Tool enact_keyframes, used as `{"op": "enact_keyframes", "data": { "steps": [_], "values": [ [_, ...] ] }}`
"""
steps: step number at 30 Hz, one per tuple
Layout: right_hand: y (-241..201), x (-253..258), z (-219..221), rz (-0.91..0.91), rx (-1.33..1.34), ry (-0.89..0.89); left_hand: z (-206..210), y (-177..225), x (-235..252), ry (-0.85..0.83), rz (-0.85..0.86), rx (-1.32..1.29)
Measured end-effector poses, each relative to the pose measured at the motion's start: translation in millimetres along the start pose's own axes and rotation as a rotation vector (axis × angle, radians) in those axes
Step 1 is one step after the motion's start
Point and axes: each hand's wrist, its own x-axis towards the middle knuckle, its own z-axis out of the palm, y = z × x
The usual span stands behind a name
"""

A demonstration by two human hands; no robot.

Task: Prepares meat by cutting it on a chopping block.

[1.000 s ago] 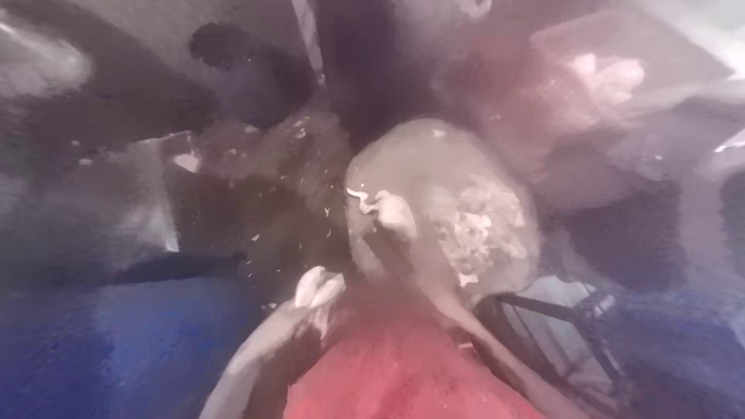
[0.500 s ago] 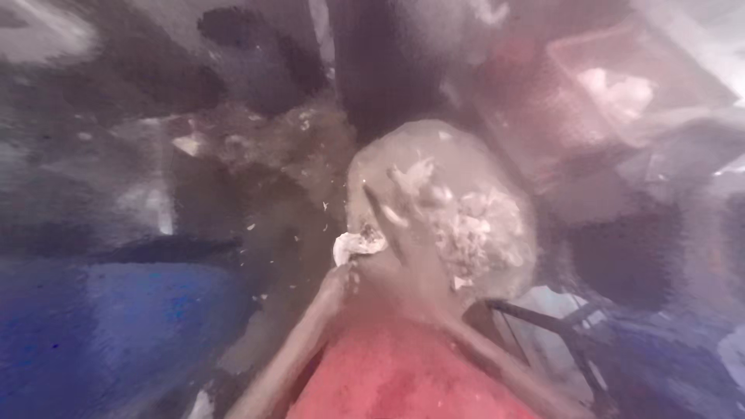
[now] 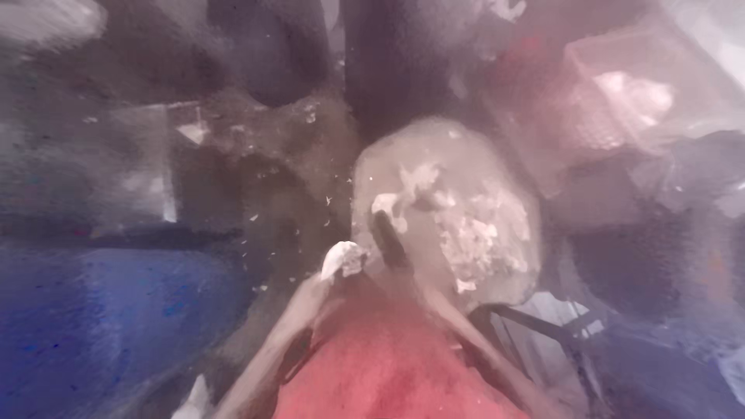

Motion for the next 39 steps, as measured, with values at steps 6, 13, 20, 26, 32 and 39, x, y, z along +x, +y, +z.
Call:
{"op": "enact_keyframes", "data": {
  "steps": [6,13,20,26,32,39],
  "values": [
    [-47.9,-26.8,-31.0,-0.301,-0.004,0.333,71.6,7.3,24.4,-0.093,-0.085,-0.509],
    [-87.8,-47.9,7.8,-0.575,-0.144,0.359,117.7,-11.1,43.1,-0.206,0.034,-0.319],
    [-41.1,23.6,33.0,-0.128,-0.150,0.015,83.9,-22.5,12.6,-0.263,-0.145,-0.377],
    [-45.0,-27.9,12.2,-0.210,-0.149,0.229,59.9,-33.7,-8.9,-0.093,-0.092,-0.455],
    [65.0,-41.1,-14.2,-0.078,-0.369,0.323,36.4,-6.1,-0.7,-0.138,-0.004,-0.442],
    [75.8,-36.4,-5.3,-0.074,0.004,0.362,71.0,58.6,89.5,0.136,0.245,0.564]
  ]
}}
